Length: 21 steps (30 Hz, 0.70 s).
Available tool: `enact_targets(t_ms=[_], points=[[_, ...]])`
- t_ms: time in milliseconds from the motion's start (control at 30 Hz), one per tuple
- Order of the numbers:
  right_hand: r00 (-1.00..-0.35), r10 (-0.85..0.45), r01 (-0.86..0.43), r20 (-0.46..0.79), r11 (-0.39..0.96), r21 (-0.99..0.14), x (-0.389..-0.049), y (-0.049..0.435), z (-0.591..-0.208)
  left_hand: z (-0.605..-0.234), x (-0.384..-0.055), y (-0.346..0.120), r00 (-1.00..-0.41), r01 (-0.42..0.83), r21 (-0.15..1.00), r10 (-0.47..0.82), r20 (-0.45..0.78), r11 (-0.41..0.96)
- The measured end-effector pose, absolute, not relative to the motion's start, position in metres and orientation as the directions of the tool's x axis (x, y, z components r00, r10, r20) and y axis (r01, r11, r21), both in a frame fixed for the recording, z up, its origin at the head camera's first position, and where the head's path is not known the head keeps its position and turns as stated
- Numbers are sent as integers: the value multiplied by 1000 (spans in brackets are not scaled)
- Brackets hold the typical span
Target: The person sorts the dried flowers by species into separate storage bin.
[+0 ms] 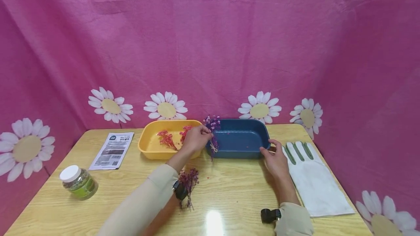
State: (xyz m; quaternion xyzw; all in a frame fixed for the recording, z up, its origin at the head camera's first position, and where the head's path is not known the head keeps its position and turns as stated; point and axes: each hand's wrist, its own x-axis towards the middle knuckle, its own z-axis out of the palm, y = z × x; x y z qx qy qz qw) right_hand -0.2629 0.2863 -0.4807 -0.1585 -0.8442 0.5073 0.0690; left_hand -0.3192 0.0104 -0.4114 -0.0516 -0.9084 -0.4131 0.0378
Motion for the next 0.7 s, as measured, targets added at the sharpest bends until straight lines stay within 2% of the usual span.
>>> enact_targets(t_ms=[200,467,700], points=[[-941,334,197,-53,415,-888,-262,286,-481,-411,-330,18,-997,64,717,17,72,694],[-943,327,206,-67,411,-888,-261,285,-480,-412,-343,25,-994,56,693,-27,108,719],[-942,328,209,-73,402,-891,-259,285,-477,-411,-346,33,-992,113,707,45,114,698]])
